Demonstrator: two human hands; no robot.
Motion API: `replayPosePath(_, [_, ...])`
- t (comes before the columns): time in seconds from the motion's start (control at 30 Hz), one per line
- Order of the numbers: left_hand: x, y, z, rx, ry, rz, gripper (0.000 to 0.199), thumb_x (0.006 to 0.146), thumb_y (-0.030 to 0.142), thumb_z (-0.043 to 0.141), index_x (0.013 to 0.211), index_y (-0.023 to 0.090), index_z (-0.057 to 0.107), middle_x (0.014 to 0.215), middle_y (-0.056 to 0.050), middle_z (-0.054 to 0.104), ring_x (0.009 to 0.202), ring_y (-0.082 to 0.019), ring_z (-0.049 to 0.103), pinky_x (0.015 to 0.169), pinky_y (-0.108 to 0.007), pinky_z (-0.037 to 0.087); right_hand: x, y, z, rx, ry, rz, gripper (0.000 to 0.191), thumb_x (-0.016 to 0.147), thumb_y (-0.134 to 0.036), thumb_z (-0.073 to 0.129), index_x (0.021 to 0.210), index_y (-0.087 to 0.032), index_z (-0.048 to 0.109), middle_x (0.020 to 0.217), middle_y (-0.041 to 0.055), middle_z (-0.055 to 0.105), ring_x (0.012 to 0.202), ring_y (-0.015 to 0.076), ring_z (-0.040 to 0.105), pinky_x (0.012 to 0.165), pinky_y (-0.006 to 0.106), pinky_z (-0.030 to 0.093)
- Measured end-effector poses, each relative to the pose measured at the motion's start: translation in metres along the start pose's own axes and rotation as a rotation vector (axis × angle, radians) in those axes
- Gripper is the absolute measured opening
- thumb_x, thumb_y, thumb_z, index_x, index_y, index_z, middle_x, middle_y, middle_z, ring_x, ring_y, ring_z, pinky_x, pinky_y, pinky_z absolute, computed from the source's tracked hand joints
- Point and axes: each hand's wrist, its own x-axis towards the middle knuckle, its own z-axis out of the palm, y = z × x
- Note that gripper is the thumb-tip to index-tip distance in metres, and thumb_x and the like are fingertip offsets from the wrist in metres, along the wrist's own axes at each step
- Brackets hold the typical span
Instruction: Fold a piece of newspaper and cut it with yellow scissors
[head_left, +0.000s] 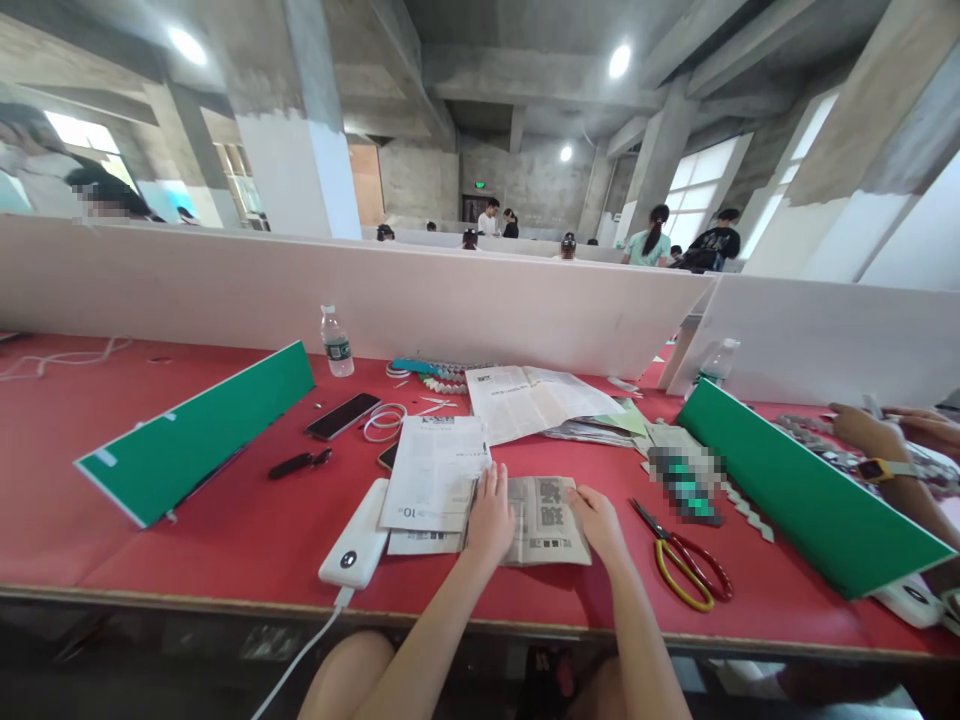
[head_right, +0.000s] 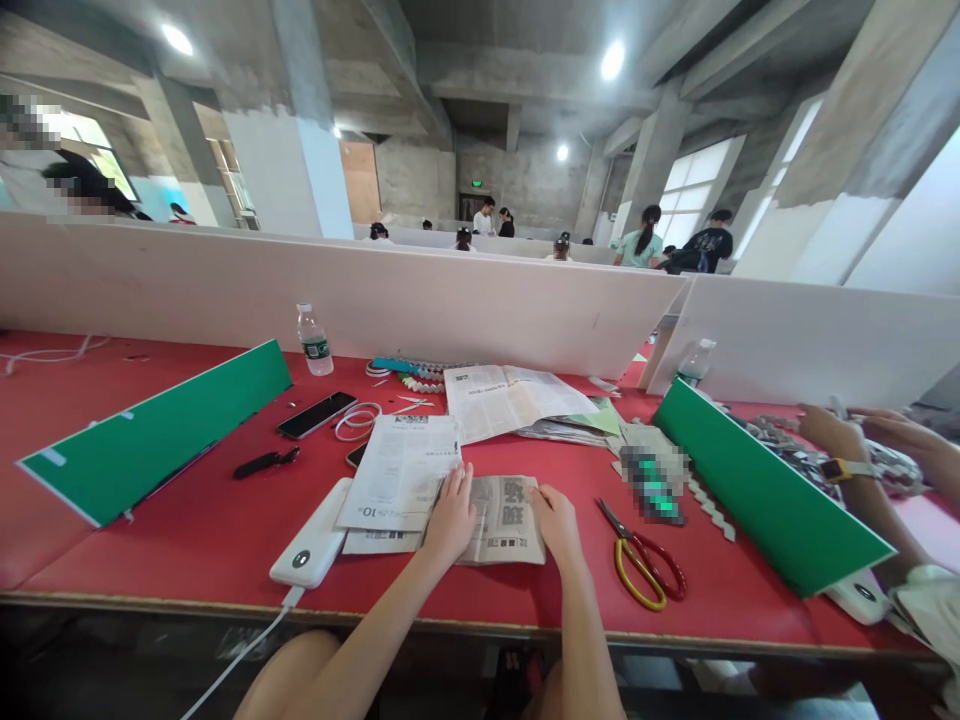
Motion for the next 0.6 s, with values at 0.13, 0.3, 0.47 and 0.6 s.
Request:
replayPosePath(0.13, [0.01, -0.009, -0.028, -0.263, 0.177, -0.178, 0.08, 0.075, 0.026, 0.056, 0.14, 0.009, 0.012, 0.147, -0.017, 0.012, 0.135, -0.029, 0.006, 0.107, -0.045, 0.022, -0.003, -0.006, -0.011, 0.153, 0.076, -0.081, 0.043, 0.077, -0.058, 0.041, 0.061, -0.018, 0.048, 0.056, -0.0018, 0.047, 0.057, 0.0136, 0.042, 0.053, 0.023, 0.033])
replayPosePath(0.3, [0.012, -0.018, -0.071, -1.12, -0.306, -0.419, 0.064, 0.075, 0.04, 0.059, 0.128, 0.011, 0.039, 0.128, -0.016, 0.05, 0.116, -0.026, 0.049, 0.095, -0.037, 0.042, -0.009, -0.016, -0.024, 0.331, 0.121, -0.076, 0.04, 0.077, -0.054, 0.047, 0.067, -0.016, 0.054, 0.062, -0.0001, 0.053, 0.06, 0.0145, 0.046, 0.056, 0.024, 0.037])
replayPosePath(0.47, [0.002, -0.021, -0.09, -1.459, -0.683, -0.388, 0.048, 0.071, 0.042, 0.064, 0.108, 0.011, 0.056, 0.111, -0.014, 0.063, 0.102, -0.025, 0.06, 0.089, -0.036, 0.048, -0.017, -0.022, -0.041, 0.455, 0.166, -0.038, 0.036, 0.076, -0.051, 0.051, 0.074, -0.016, 0.06, 0.069, 0.0022, 0.06, 0.063, 0.0159, 0.051, 0.059, 0.025, 0.039])
replayPosePath(0.6, [-0.005, -0.015, -0.086, -1.389, -0.599, -0.474, 0.052, 0.071, 0.044, 0.064, 0.111, 0.014, 0.052, 0.113, -0.012, 0.063, 0.102, -0.024, 0.06, 0.086, -0.036, 0.049, -0.02, -0.02, -0.047, 0.375, 0.166, -0.058, 0.038, 0.076, -0.051, 0.052, 0.07, -0.015, 0.06, 0.065, 0.002, 0.06, 0.063, 0.0161, 0.05, 0.058, 0.025, 0.039])
